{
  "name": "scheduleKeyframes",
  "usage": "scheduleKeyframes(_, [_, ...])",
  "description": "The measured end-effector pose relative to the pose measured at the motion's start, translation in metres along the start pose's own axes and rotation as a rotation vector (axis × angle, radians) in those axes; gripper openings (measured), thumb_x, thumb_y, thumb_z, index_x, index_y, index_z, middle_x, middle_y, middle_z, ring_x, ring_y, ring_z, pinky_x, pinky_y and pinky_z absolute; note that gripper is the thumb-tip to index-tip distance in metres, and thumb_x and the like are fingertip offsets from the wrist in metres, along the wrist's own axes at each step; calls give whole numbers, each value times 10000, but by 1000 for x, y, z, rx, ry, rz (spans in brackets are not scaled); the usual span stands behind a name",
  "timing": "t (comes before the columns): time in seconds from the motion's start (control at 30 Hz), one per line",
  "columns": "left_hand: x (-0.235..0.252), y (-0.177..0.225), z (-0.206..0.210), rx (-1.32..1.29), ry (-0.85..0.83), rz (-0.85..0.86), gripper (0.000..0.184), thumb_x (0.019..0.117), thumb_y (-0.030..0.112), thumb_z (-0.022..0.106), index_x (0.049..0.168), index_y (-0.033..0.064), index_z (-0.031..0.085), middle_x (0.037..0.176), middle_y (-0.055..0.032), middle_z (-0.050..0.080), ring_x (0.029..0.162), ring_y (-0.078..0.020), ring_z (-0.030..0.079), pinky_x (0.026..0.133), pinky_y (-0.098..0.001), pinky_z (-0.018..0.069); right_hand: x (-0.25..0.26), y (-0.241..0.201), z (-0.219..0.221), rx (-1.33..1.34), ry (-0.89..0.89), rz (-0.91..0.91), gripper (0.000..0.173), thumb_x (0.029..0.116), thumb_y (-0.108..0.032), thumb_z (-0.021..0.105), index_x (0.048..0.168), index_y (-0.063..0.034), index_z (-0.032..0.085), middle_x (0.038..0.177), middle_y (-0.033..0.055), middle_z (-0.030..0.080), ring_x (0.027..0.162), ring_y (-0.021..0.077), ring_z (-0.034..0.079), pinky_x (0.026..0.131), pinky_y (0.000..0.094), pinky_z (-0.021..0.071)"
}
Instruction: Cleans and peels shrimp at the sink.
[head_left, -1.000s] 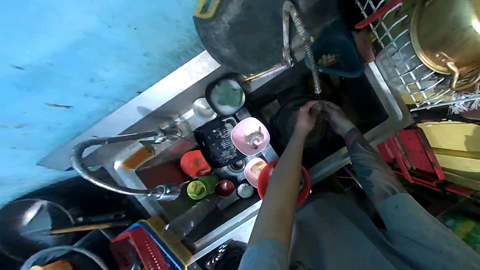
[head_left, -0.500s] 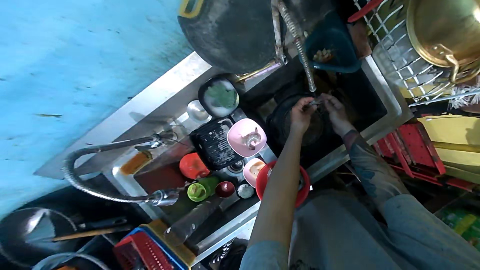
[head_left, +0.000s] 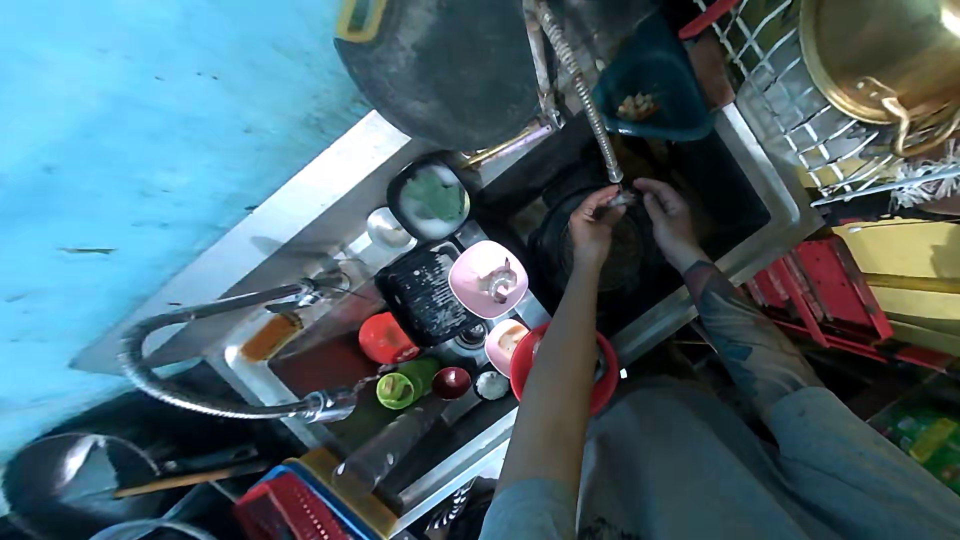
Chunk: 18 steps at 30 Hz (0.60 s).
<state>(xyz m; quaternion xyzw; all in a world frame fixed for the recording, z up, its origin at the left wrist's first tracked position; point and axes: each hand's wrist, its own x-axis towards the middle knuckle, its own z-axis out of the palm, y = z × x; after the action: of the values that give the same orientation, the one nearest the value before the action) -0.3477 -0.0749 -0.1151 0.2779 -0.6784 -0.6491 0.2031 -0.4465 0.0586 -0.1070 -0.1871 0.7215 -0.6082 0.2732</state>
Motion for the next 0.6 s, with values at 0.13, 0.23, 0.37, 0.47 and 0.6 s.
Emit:
scheduleKeyframes(0.13, [1,3,-1,-1,28,-8,336,885,7,764,1215,7,705,1133,-104,735,1041,-170,706,924,-343,595,4,-5,5,-36,-46,-11,333,1102,-169,450,1367,-65,622,1393,63,635,1311,150,577,1118,349,481])
scheduleKeyframes(0.23, [3,2,0,-17,52,-2,341,871,5,780,1203,6,707,1108,-104,734,1019,-173,709,905,-341,602,6,-4,6,-37,-54,-13,339,1104,-173,444,1373,-60,617,1403,65,628,1324,150,568,1128,350,473])
scheduleKeyframes(0.37, [5,4,-1,-30,61,-10,331,877,21,783,1199,9,708,1075,-97,741,989,-172,716,877,-340,612,8,-3,6,-29,-29,-3,334,1105,-167,439,1361,-58,623,1403,59,631,1321,145,570,1119,342,474])
scheduleKeyframes(0.47, [6,4,-1,-47,65,-17,345,877,16,784,1212,4,702,1082,-106,743,979,-176,720,875,-337,613,8,-2,5,-34,-12,-8,321,1100,-156,454,1347,-51,631,1380,65,645,1312,147,579,1117,339,479])
scheduleKeyframes(0.6, [3,4,-1,-62,45,-8,328,883,5,773,1204,-4,705,1095,-111,741,982,-180,722,886,-342,614,7,-2,3,-17,-12,-10,325,1097,-148,453,1349,-40,629,1382,75,643,1320,153,572,1126,346,471])
